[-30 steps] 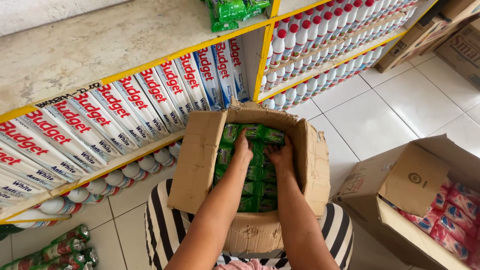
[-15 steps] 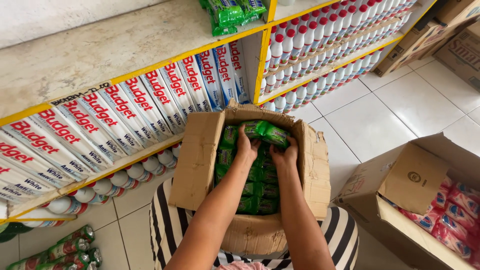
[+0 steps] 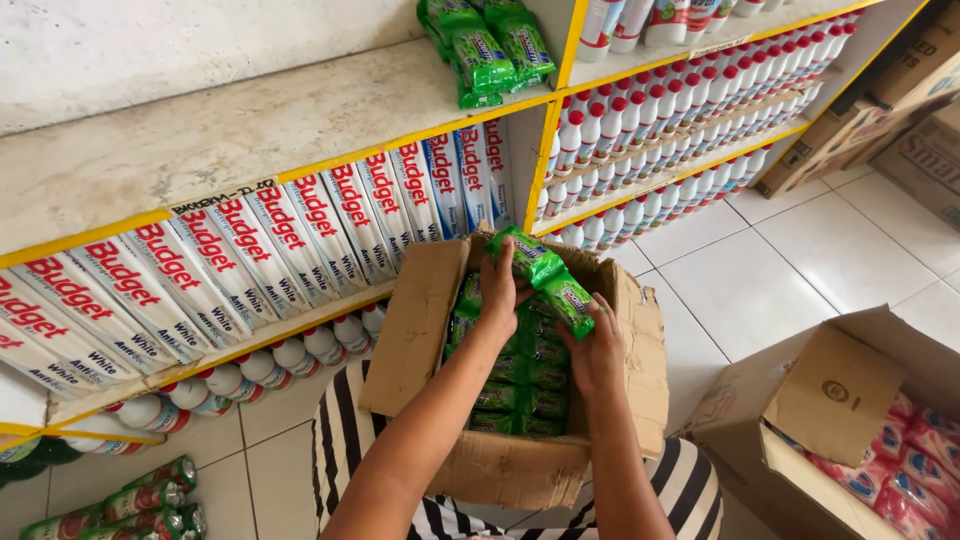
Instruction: The recorder is taking detergent soap packets out of a cardboard box and placing them onto grocery store shelves.
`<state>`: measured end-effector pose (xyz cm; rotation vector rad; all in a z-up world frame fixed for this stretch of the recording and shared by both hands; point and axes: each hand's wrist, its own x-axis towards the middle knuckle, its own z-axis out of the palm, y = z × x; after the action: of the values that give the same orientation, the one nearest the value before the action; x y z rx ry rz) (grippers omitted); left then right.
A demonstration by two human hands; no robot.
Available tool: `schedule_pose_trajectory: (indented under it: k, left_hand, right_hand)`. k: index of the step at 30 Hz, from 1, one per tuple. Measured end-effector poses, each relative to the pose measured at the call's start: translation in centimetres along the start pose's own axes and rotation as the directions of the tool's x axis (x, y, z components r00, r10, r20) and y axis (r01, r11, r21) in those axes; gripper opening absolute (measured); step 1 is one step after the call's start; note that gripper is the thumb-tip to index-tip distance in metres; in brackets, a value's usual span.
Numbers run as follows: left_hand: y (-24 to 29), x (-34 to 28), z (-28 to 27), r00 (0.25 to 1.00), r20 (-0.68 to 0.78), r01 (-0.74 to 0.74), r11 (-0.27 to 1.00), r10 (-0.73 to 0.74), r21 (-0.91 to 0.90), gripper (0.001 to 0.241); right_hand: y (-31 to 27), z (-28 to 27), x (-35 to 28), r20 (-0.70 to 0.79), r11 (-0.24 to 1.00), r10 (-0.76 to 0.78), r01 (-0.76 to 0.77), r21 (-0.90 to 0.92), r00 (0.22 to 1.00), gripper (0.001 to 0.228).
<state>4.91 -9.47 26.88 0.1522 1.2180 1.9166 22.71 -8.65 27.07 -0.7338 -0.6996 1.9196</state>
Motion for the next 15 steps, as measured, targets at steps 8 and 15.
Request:
schedule_pose_trajectory:
  k: [8,15]
  left_hand:
    - [3.2,-0.7,1.0,0.987,0.118,-0.117,0.992,0.111,0.045,0.073]
    - [11.2,-2.8,2.5,0.928,0.299,-0.23,0.973,0.224,-0.013,0.083]
  right_hand:
    - [-2.3,0.4,-1.9,0.195,0.99,0.011,0.017,-0.143,0.981,0.051]
    - [-4.4,6.1,-1.1,0.347,0.993,-0.034,0.072,-0.097,0.937,0.053]
